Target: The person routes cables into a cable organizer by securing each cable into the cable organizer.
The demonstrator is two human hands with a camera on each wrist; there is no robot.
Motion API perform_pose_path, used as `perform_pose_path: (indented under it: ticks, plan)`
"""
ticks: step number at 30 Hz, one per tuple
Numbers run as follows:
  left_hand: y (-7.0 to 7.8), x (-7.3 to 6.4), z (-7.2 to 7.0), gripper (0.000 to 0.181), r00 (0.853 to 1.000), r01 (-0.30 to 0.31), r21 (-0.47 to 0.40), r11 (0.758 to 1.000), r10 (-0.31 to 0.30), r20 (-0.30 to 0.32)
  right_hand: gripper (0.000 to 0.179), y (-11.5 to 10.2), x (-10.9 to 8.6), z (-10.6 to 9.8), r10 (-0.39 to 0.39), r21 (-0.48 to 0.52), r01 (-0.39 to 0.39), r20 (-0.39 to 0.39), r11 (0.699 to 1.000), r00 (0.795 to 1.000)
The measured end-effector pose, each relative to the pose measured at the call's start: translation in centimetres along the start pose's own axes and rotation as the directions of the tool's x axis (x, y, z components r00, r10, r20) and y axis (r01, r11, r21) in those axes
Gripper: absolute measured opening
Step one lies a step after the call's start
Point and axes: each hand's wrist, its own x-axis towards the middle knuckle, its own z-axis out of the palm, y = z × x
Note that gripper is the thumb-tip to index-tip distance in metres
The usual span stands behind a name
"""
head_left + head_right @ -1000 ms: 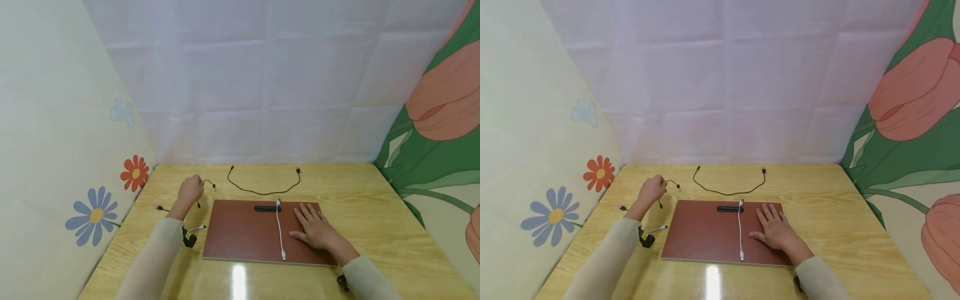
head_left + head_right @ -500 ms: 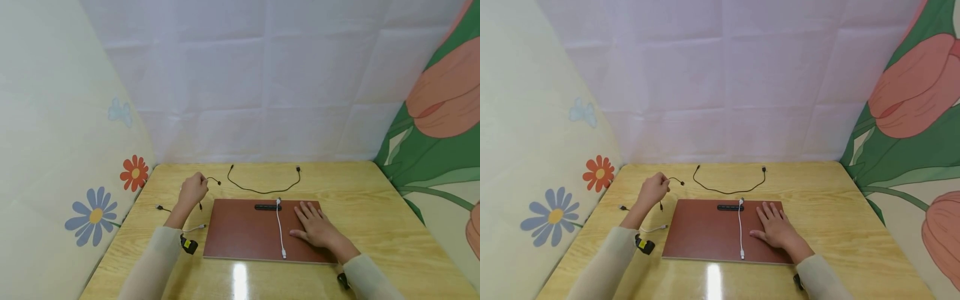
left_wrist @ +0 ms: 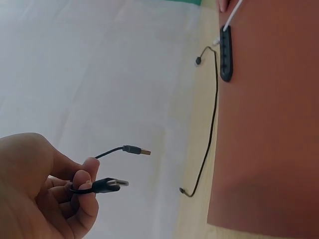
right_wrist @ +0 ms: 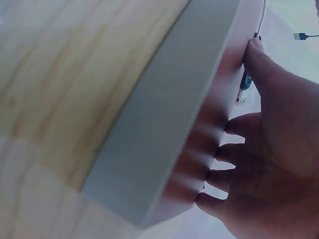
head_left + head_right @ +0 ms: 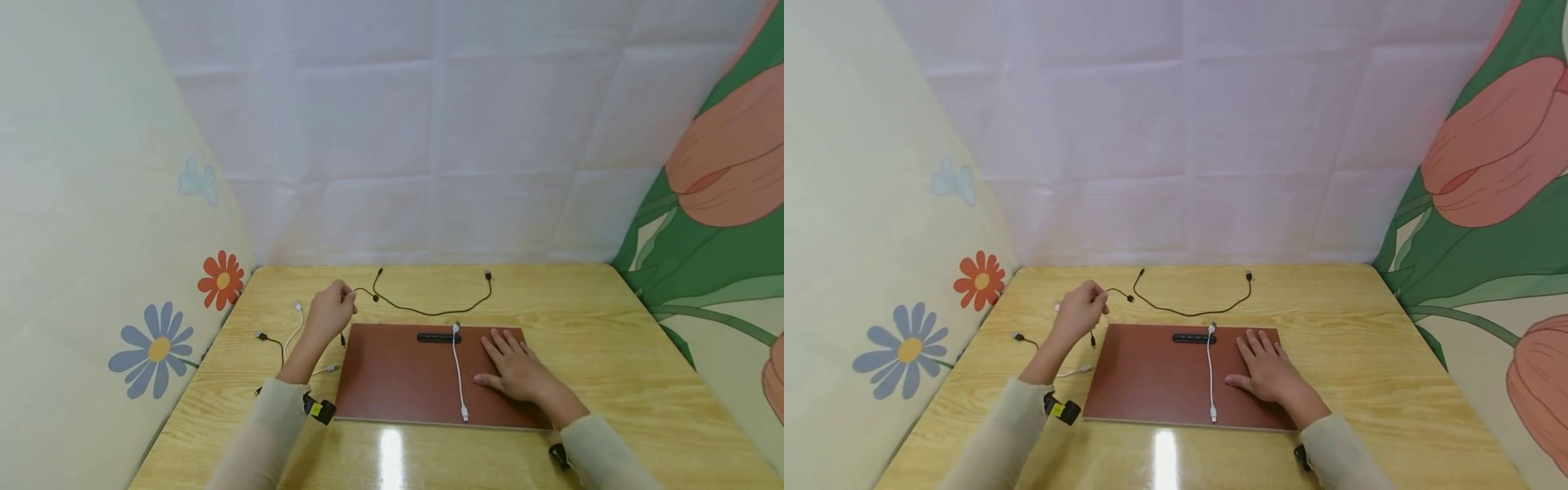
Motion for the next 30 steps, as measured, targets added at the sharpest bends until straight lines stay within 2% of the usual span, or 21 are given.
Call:
perform_pose_path:
  ticks: [9, 14, 19, 24, 30]
  plan:
    - [1.6, -1.0, 1.0, 0.013, 0.998, -0.055, -0.057, 0.997, 0.055, -0.006, 0.086, -0.2, 0.7, -0.3, 0.029, 0.021, -0.03, 0.034, 0.999, 0.999]
    - [2.7, -1.4, 1.7, 0.011, 0.996, -0.089, -0.086, 0.992, 0.089, -0.013, 0.068, -0.7, 1.6, -0.9, 0.007, 0.073, -0.004, -0.05, 0.997, 0.999]
    - [3.6, -1.8, 2.6, 0.01, 0.991, -0.13, -0.14, 0.982, 0.13, -0.013, 0.049, -2.5, 2.6, -1.7, -0.025, 0.19, 0.05, -0.129, 0.98, 0.991]
    - [4.5, -2.3, 3.4, 0.014, 0.988, -0.148, -0.189, 0.971, 0.153, 0.008, 0.046, -4.7, 3.6, -2.0, -0.022, 0.334, 0.074, -0.157, 0.94, 0.987]
    - [5.5, -2.6, 4.2, 0.011, 0.987, -0.154, -0.192, 0.969, 0.161, 0.024, 0.051, -6.8, 4.9, -2.1, 0.031, 0.5, 0.065, -0.181, 0.864, 0.983]
